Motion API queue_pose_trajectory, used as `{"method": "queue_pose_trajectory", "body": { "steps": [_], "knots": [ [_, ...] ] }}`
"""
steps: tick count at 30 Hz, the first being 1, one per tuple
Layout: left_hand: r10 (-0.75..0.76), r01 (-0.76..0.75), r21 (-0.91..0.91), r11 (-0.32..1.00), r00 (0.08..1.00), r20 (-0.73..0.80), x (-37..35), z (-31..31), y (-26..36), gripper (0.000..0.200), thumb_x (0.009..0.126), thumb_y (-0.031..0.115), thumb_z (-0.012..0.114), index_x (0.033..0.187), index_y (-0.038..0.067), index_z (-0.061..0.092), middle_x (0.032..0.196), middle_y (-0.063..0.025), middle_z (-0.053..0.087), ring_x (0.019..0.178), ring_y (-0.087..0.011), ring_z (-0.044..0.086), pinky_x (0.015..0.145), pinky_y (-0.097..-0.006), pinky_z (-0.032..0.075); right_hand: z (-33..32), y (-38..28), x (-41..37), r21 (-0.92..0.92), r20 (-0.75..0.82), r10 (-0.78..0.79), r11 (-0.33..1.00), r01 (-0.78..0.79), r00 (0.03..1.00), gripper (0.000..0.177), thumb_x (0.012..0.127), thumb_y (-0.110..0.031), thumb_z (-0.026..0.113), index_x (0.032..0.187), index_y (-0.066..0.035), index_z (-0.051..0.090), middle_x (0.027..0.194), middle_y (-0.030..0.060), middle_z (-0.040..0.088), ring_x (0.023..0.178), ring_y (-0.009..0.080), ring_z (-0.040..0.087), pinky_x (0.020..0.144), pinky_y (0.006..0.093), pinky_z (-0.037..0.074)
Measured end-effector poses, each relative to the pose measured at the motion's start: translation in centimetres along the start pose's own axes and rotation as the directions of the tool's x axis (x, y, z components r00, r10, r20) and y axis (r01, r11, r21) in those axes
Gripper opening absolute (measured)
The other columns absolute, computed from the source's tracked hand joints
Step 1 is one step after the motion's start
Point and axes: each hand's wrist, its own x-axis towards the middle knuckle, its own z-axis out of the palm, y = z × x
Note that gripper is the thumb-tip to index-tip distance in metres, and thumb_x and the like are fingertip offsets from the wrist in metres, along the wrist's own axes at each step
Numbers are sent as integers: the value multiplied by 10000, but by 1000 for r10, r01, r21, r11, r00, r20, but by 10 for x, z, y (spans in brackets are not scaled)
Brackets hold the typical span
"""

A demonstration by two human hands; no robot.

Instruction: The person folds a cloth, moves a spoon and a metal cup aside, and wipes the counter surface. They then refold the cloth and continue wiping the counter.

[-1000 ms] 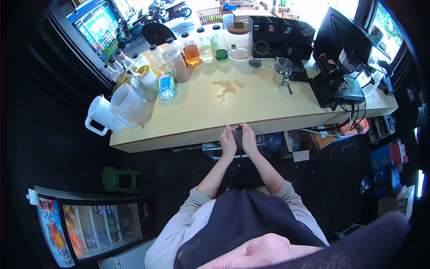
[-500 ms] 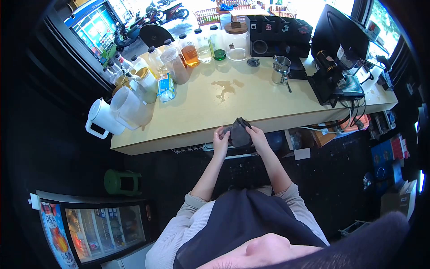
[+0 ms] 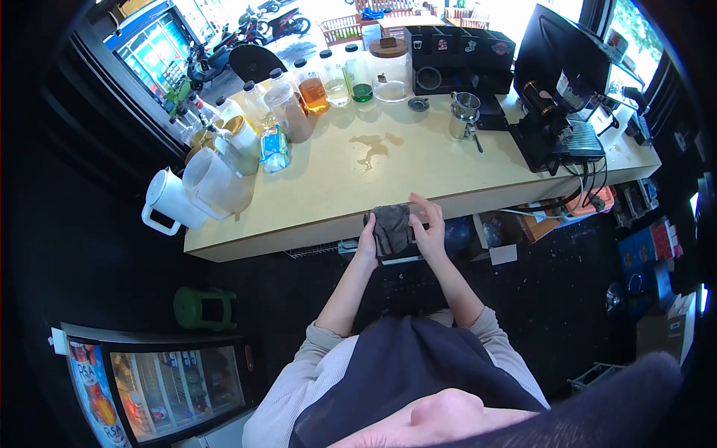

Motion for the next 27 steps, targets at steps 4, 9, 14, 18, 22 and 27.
{"method": "queue_pose_trajectory", "body": {
  "steps": [4, 9, 14, 18, 22, 27],
  "knots": [
    [-28, 28, -19, 999, 1000, -1, -6, 17, 5, 601, 1063, 509, 284, 1391, 51, 491, 1351, -126, 596, 1206, -255, 608, 1033, -416, 486, 29, 16, -9, 664, 181, 191, 700, -263, 965, 623, 1002, -113, 562, 1541, -21, 263, 1484, 157, 480, 1394, 214, 413, 1146, 350, 333],
    [20, -25, -74, 997, 998, -62, 0, 19, -5, 475, 1052, 381, 416, 1384, 51, 498, 1313, -133, 615, 1196, -259, 609, 1036, -392, 477, 48, 26, -11, 668, 137, 237, 695, -266, 962, 464, 1052, -112, 462, 1479, 35, 354, 1463, 155, 496, 1341, 208, 475, 1135, 336, 349],
    [613, -512, 442, 736, 782, -114, 7, 14, -30, 617, 972, 163, 586, 1514, 46, 316, 1444, -146, 462, 1294, -225, 499, 1070, -357, 430, 57, 31, -10, 683, -43, 396, 681, -262, 917, 387, 1060, -132, 440, 1418, 13, 450, 1387, 141, 548, 1304, 207, 494, 1099, 327, 382],
    [721, -553, 677, 485, 691, 49, 6, 18, -33, 747, 920, 105, 662, 1548, 48, 263, 1431, -164, 479, 1274, -230, 515, 1063, -344, 433, 55, -2, -3, 602, -268, 463, 765, -229, 845, 347, 1051, -116, 446, 1378, -16, 506, 1365, 138, 553, 1293, 209, 495, 1087, 325, 386],
    [667, -474, 707, 525, 745, 4, 12, 15, -27, 575, 880, 124, 736, 1391, 5, 500, 1238, -167, 642, 1093, -215, 633, 965, -337, 501, 50, 2, -1, 518, -138, 430, 799, -305, 892, 303, 1041, -143, 483, 1297, -3, 564, 1243, 145, 630, 1168, 199, 584, 1014, 329, 445],
    [519, -349, 824, 446, 851, 79, -5, 19, -13, 378, 942, 211, 686, 1218, -41, 634, 1072, -96, 726, 967, -149, 673, 879, -299, 533, 41, 8, -2, 358, -170, 419, 869, -340, 892, 290, 1034, -194, 519, 1208, 21, 604, 1086, 134, 694, 1024, 192, 653, 938, 340, 493]
  ]
}}
